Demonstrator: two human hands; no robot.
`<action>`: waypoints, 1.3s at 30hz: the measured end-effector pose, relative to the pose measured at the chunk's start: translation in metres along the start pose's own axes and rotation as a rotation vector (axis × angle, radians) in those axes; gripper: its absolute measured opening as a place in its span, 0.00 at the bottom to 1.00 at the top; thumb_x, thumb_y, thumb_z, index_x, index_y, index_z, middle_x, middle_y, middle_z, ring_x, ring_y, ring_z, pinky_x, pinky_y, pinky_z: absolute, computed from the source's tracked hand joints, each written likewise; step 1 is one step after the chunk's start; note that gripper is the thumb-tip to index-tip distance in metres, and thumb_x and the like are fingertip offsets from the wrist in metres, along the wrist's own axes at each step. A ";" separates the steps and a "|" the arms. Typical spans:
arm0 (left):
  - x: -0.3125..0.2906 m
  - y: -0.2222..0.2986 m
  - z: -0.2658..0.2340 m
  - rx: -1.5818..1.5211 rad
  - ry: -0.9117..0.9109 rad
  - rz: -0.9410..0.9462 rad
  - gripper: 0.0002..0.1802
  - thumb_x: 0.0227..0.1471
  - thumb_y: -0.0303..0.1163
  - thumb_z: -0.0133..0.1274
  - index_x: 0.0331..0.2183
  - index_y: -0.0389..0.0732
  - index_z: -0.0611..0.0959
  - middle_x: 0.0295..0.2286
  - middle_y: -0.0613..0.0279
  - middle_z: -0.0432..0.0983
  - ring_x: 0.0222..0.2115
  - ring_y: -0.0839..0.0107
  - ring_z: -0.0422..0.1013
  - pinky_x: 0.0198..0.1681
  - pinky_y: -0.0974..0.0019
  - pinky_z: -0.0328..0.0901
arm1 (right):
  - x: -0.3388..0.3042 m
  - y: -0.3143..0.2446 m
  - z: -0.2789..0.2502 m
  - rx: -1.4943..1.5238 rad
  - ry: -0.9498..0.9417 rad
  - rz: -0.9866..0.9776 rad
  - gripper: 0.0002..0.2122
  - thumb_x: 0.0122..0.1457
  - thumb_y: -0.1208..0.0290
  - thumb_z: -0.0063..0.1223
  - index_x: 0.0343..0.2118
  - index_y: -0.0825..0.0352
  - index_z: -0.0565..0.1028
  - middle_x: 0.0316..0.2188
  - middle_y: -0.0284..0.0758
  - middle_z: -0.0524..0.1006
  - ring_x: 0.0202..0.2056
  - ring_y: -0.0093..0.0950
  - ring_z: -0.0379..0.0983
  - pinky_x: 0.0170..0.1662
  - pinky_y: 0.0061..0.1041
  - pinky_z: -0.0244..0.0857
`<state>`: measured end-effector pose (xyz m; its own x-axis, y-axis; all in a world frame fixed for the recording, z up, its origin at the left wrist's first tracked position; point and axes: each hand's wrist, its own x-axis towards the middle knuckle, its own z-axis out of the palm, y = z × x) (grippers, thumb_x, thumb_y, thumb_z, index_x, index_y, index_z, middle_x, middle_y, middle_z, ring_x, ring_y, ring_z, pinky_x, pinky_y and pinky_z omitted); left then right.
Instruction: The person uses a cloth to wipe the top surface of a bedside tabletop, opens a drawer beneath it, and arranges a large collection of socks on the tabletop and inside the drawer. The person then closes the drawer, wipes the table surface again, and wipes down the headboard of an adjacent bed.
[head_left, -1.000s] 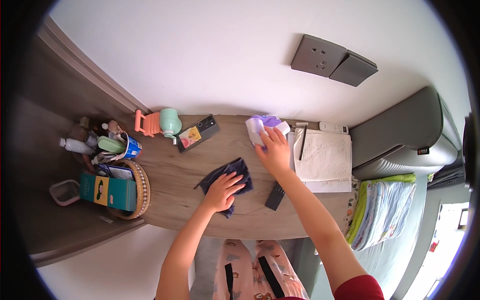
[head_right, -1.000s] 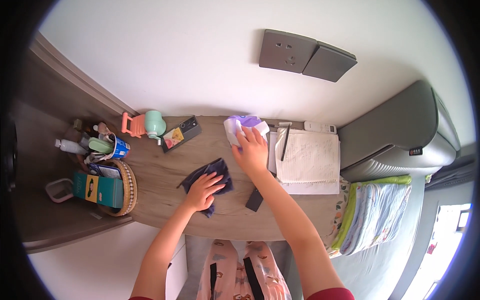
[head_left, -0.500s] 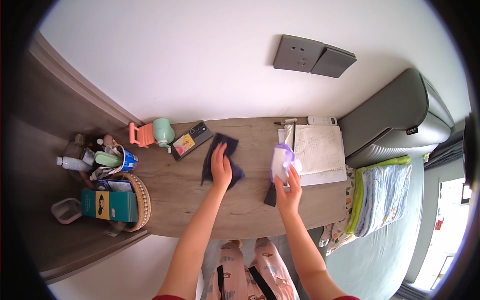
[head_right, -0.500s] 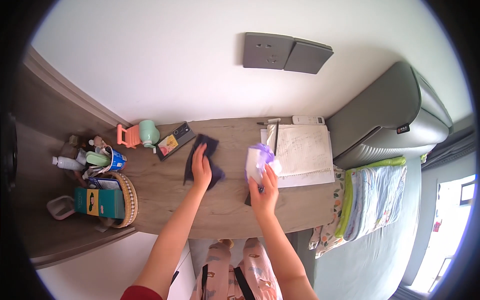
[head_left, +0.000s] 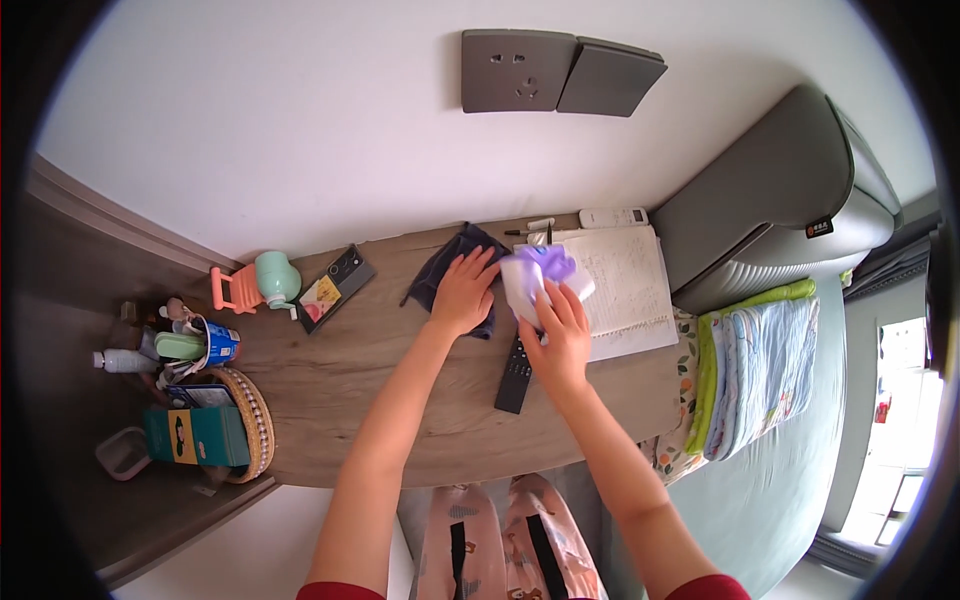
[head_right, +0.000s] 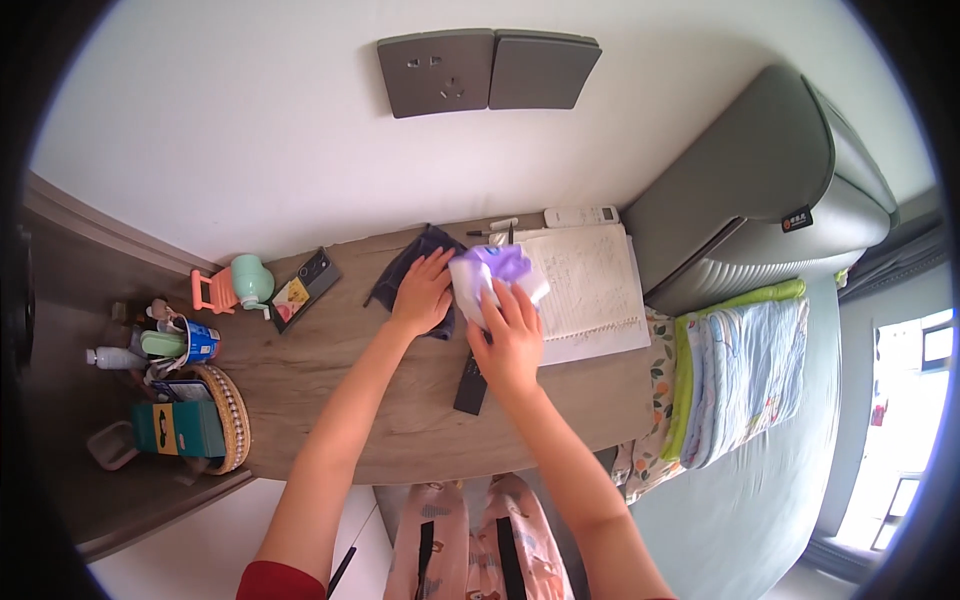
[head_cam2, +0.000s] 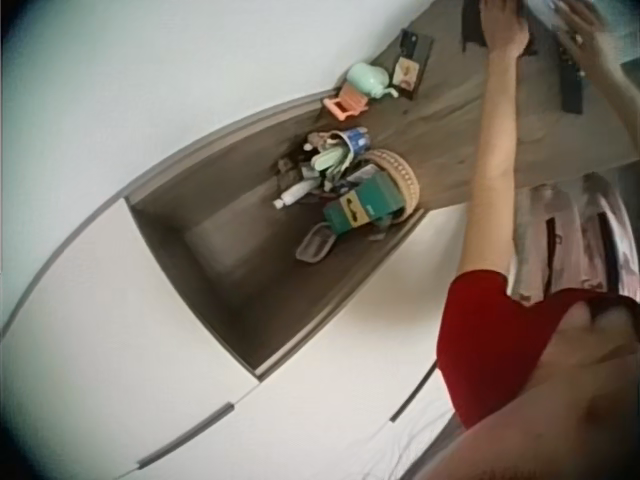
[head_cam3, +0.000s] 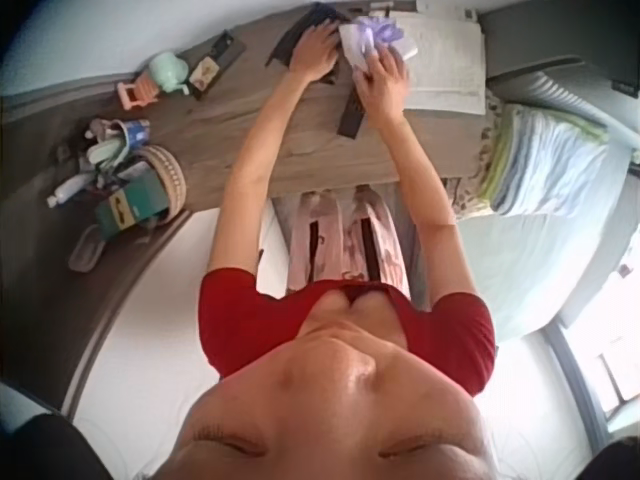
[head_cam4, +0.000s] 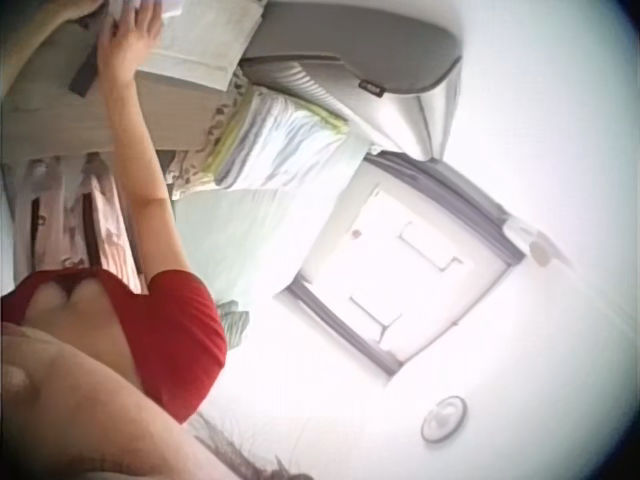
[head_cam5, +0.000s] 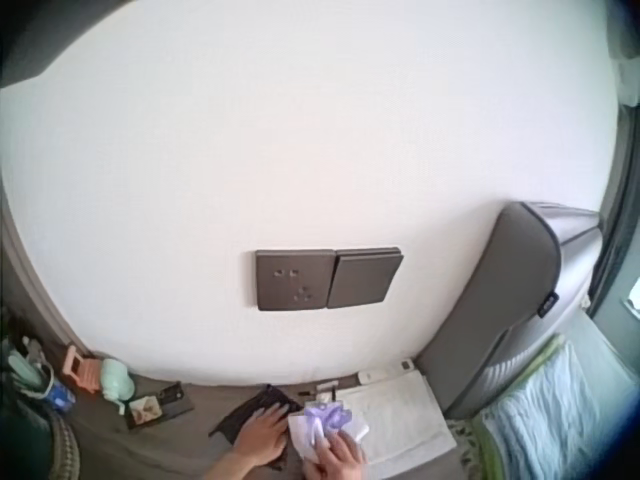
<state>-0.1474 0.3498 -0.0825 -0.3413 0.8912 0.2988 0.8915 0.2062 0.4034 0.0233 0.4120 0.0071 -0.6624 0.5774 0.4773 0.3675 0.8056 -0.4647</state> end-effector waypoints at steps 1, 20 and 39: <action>-0.006 -0.002 -0.003 -0.022 -0.033 0.074 0.27 0.42 0.29 0.48 0.49 0.43 0.70 0.51 0.55 0.62 0.55 0.59 0.55 0.57 0.55 0.49 | 0.010 -0.001 0.011 -0.052 0.005 -0.032 0.19 0.43 0.70 0.55 0.43 0.62 0.73 0.45 0.34 0.71 0.48 0.39 0.64 0.46 0.37 0.60; -0.070 -0.002 -0.030 0.196 0.025 -0.072 0.31 0.46 0.34 0.46 0.53 0.42 0.64 0.55 0.50 0.54 0.56 0.52 0.52 0.56 0.50 0.48 | -0.116 -0.036 0.022 -0.191 -0.289 0.349 0.34 0.41 0.63 0.60 0.53 0.64 0.60 0.49 0.44 0.61 0.46 0.43 0.61 0.46 0.38 0.59; -0.187 0.128 -0.030 -0.086 -0.357 0.269 0.31 0.43 0.37 0.46 0.53 0.45 0.66 0.55 0.55 0.55 0.57 0.59 0.50 0.58 0.54 0.47 | -0.029 0.086 -0.008 -0.081 0.229 0.397 0.27 0.48 0.71 0.54 0.52 0.70 0.60 0.53 0.51 0.59 0.54 0.46 0.55 0.55 0.37 0.52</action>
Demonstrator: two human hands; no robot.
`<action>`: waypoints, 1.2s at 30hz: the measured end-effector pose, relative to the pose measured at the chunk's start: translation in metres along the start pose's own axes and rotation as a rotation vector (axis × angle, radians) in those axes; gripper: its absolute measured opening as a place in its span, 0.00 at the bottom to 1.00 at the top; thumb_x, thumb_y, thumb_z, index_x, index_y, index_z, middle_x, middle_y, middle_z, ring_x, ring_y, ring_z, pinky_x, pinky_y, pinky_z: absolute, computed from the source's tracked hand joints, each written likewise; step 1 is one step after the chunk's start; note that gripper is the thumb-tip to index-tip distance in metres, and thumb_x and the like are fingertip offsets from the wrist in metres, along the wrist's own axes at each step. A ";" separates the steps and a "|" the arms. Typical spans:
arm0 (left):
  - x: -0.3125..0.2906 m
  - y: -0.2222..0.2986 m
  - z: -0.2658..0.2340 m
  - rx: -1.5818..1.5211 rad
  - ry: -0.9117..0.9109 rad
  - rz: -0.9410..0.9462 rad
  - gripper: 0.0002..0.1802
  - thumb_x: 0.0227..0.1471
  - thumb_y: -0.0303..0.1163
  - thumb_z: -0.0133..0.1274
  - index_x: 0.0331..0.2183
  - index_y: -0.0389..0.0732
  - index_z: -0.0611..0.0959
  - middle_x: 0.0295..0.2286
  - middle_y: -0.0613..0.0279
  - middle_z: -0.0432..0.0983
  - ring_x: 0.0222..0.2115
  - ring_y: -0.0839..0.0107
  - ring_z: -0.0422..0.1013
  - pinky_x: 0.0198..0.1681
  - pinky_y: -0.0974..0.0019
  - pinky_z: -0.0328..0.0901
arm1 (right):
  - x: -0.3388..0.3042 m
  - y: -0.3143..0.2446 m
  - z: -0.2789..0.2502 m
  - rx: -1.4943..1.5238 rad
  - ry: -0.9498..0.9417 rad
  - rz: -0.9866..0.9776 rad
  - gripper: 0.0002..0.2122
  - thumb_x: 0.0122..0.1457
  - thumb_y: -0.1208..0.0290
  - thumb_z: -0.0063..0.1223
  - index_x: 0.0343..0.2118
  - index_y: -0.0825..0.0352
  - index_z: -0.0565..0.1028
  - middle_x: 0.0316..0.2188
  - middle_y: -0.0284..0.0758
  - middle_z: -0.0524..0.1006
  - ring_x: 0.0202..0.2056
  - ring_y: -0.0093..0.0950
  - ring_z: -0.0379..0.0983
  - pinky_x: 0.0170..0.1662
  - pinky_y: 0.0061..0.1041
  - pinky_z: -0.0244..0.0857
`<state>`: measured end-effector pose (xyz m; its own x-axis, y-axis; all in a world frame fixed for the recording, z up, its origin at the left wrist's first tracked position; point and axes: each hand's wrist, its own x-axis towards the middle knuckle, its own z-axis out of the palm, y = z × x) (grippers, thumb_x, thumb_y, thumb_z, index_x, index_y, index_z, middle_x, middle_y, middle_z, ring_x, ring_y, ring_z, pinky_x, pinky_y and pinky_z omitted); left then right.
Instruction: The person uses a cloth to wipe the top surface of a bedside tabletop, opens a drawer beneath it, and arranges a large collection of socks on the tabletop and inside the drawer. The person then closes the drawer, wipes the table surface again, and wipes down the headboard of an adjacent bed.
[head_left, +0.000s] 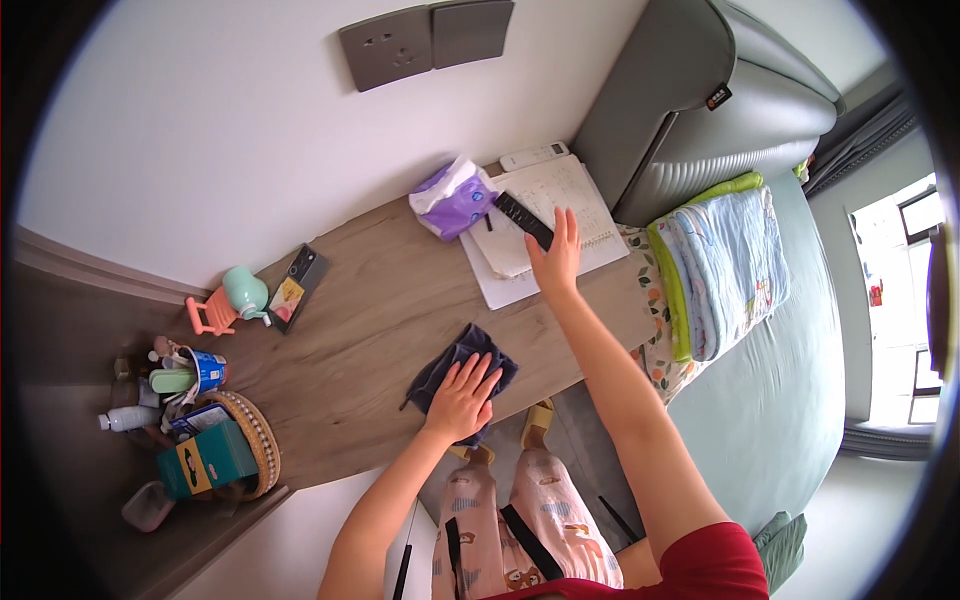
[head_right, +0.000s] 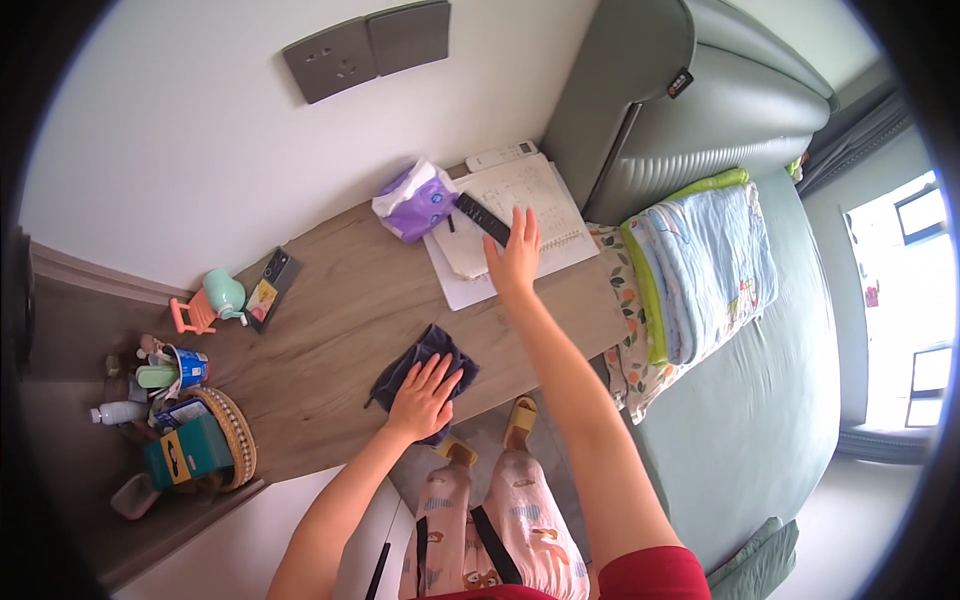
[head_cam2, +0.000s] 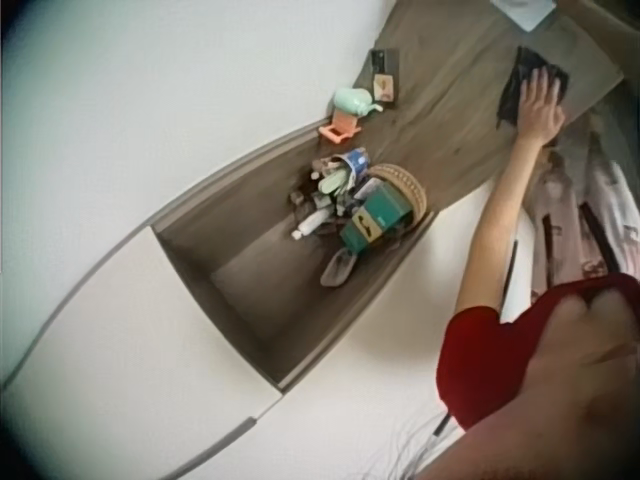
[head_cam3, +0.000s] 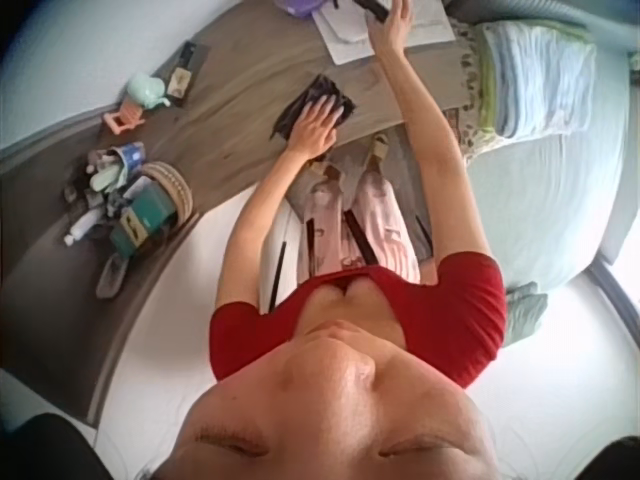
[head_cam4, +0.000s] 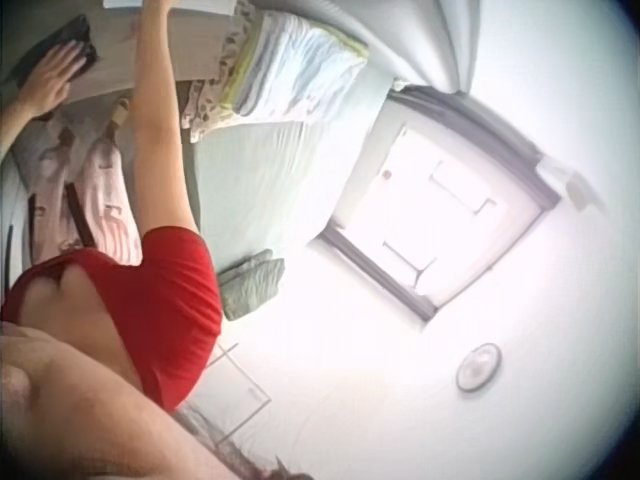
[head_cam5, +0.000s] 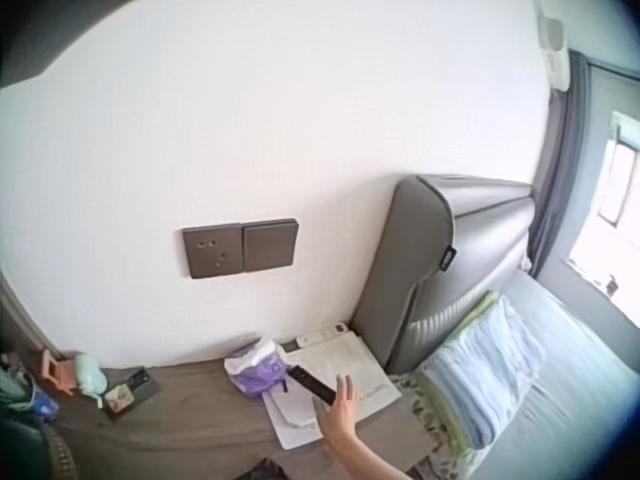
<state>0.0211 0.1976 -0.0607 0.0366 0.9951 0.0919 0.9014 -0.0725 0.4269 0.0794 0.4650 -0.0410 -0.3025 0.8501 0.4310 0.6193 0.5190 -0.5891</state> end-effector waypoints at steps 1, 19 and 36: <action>-0.002 -0.001 0.000 0.014 -0.001 -0.028 0.31 0.43 0.37 0.46 0.53 0.45 0.66 0.55 0.56 0.55 0.57 0.59 0.50 0.58 0.54 0.47 | -0.010 -0.005 0.001 0.162 0.015 0.197 0.28 0.50 0.69 0.54 0.53 0.72 0.58 0.54 0.50 0.58 0.55 0.44 0.54 0.56 0.36 0.51; 0.061 0.029 0.023 0.155 0.136 -0.344 0.33 0.43 0.36 0.45 0.53 0.41 0.64 0.56 0.48 0.52 0.56 0.50 0.50 0.57 0.50 0.45 | -0.021 0.037 -0.038 0.844 -0.226 0.830 0.26 0.47 0.71 0.55 0.50 0.70 0.60 0.36 0.37 0.70 0.37 0.31 0.69 0.40 0.27 0.64; 0.082 0.035 0.032 0.205 0.205 -0.438 0.33 0.41 0.36 0.46 0.53 0.43 0.64 0.56 0.50 0.53 0.56 0.53 0.51 0.57 0.51 0.45 | 0.017 0.039 -0.030 -0.084 -0.510 -0.520 0.23 0.46 0.60 0.56 0.46 0.61 0.68 0.38 0.33 0.72 0.39 0.33 0.68 0.40 0.32 0.64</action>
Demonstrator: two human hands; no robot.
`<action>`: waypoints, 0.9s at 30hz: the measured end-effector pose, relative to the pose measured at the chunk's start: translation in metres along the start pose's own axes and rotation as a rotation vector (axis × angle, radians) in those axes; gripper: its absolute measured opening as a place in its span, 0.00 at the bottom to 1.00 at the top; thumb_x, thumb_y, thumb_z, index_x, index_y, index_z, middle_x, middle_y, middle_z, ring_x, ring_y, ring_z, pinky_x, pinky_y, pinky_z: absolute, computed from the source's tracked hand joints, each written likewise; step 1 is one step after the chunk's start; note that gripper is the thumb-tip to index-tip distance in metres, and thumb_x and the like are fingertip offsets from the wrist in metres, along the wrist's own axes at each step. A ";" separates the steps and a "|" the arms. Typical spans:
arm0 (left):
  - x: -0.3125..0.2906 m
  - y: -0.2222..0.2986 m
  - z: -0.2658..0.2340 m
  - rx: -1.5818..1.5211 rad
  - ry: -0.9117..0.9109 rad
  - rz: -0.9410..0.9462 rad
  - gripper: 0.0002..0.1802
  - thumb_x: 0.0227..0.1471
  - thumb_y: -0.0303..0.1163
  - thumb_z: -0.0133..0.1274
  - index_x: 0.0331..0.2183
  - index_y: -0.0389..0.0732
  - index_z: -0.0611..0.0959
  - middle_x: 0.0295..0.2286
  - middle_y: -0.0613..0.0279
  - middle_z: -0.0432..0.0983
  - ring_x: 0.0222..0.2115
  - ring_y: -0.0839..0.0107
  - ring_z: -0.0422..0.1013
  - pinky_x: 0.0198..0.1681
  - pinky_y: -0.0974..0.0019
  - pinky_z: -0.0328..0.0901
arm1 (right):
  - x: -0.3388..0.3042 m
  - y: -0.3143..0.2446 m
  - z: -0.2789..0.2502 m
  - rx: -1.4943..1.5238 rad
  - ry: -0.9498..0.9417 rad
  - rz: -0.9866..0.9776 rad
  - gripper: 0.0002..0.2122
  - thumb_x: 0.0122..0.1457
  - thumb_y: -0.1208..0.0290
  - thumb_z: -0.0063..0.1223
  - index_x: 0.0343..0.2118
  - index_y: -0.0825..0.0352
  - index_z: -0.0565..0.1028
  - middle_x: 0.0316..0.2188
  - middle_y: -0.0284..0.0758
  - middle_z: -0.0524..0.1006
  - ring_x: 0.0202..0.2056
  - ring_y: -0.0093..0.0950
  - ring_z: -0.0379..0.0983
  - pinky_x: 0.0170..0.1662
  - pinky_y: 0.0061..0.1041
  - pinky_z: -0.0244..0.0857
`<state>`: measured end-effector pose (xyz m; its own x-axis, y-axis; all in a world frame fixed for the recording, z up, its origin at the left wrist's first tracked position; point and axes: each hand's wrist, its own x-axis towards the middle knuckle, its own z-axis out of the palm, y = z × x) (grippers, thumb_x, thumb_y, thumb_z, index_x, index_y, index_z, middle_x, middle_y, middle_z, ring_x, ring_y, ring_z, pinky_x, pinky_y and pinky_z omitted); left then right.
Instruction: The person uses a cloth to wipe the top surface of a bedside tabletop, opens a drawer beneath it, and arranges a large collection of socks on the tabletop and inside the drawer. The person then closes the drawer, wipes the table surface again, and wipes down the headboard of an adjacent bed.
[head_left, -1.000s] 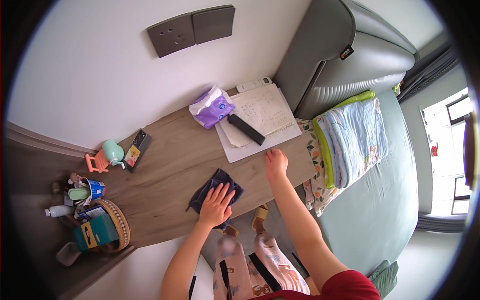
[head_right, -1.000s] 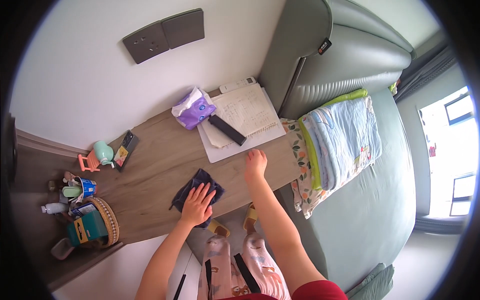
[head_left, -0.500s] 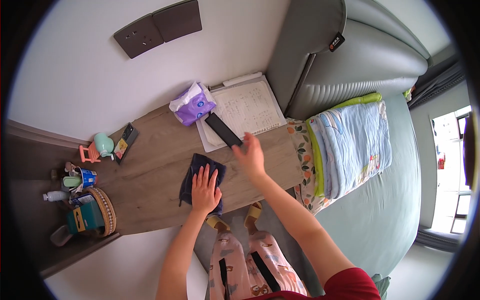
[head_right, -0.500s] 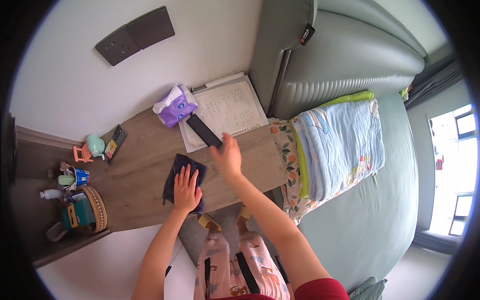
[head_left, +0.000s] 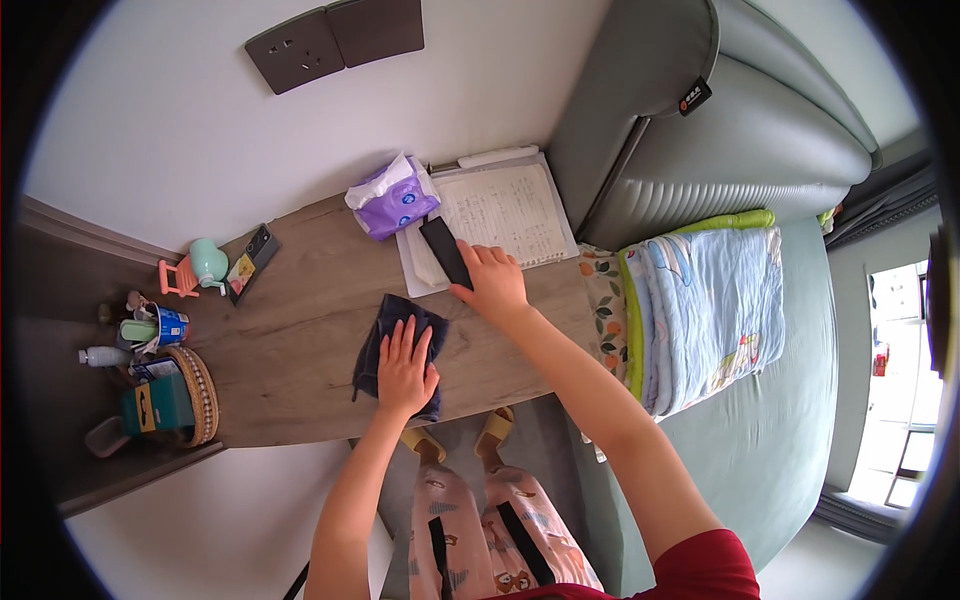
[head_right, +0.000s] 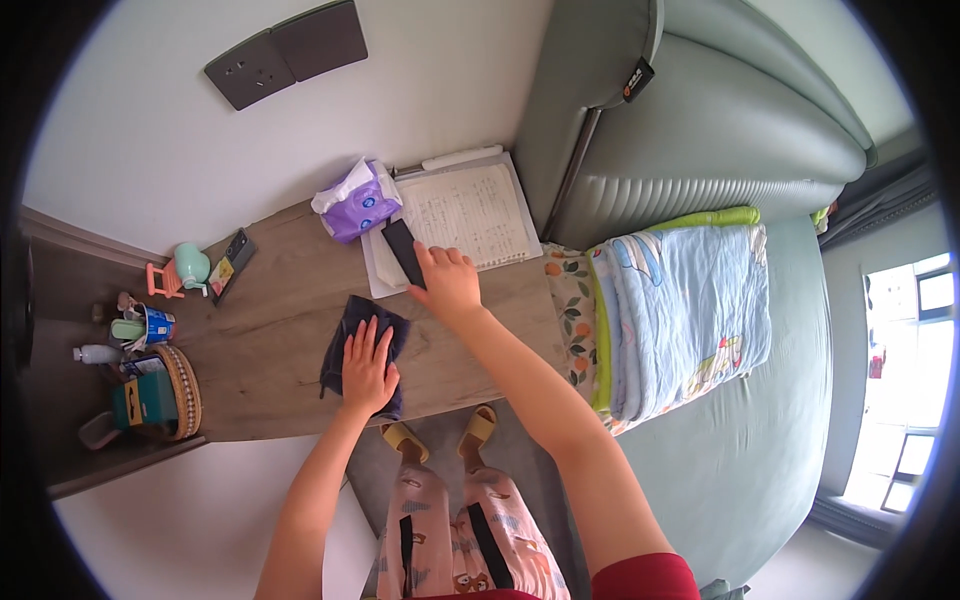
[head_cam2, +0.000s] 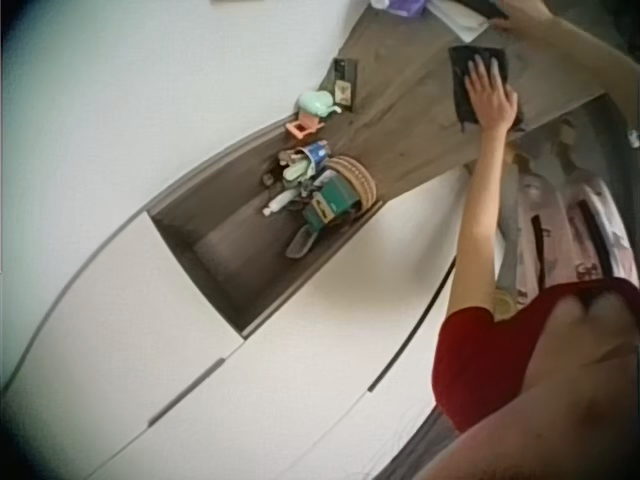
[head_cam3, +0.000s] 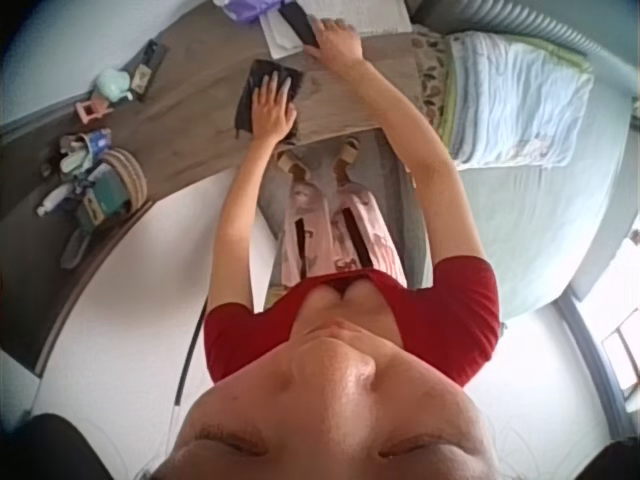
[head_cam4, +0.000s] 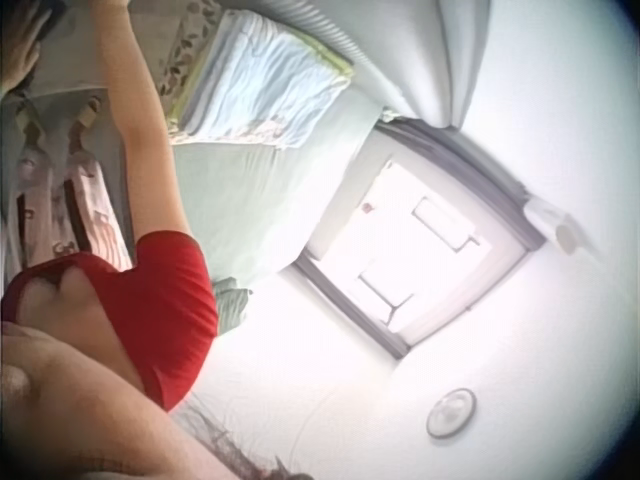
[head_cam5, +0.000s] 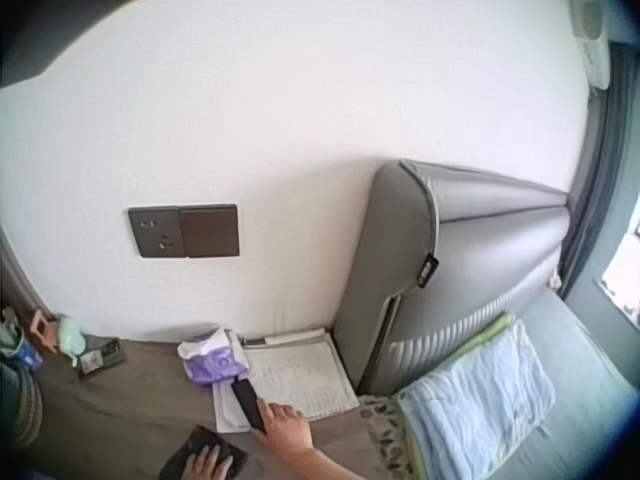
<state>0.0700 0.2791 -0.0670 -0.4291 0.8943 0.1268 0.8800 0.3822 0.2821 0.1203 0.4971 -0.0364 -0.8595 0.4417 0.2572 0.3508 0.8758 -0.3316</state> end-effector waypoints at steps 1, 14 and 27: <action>0.000 0.000 0.000 -0.004 -0.007 0.005 0.34 0.42 0.36 0.46 0.54 0.43 0.64 0.56 0.49 0.52 0.57 0.52 0.50 0.57 0.51 0.45 | 0.005 0.004 0.003 0.000 -0.002 0.006 0.23 0.46 0.60 0.56 0.46 0.61 0.68 0.38 0.33 0.72 0.39 0.33 0.68 0.40 0.32 0.64; 0.071 0.106 0.056 0.076 0.189 -0.495 0.36 0.44 0.37 0.46 0.54 0.31 0.59 0.54 0.32 0.48 0.56 0.40 0.46 0.57 0.45 0.44 | -0.077 0.078 -0.070 0.209 0.390 0.228 0.17 0.46 0.79 0.48 0.43 0.68 0.70 0.44 0.41 0.70 0.44 0.42 0.66 0.47 0.35 0.61; 0.111 0.208 0.092 -0.169 0.043 0.057 0.32 0.47 0.40 0.46 0.54 0.42 0.64 0.57 0.47 0.49 0.58 0.53 0.45 0.60 0.53 0.40 | -0.203 0.016 -0.070 0.426 0.447 0.571 0.13 0.48 0.84 0.45 0.39 0.68 0.72 0.39 0.40 0.72 0.40 0.39 0.68 0.43 0.31 0.62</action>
<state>0.2244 0.4794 -0.0814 -0.3906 0.9015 0.1866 0.8581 0.2832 0.4283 0.3260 0.4354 -0.0306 -0.3328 0.9089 0.2514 0.4393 0.3854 -0.8115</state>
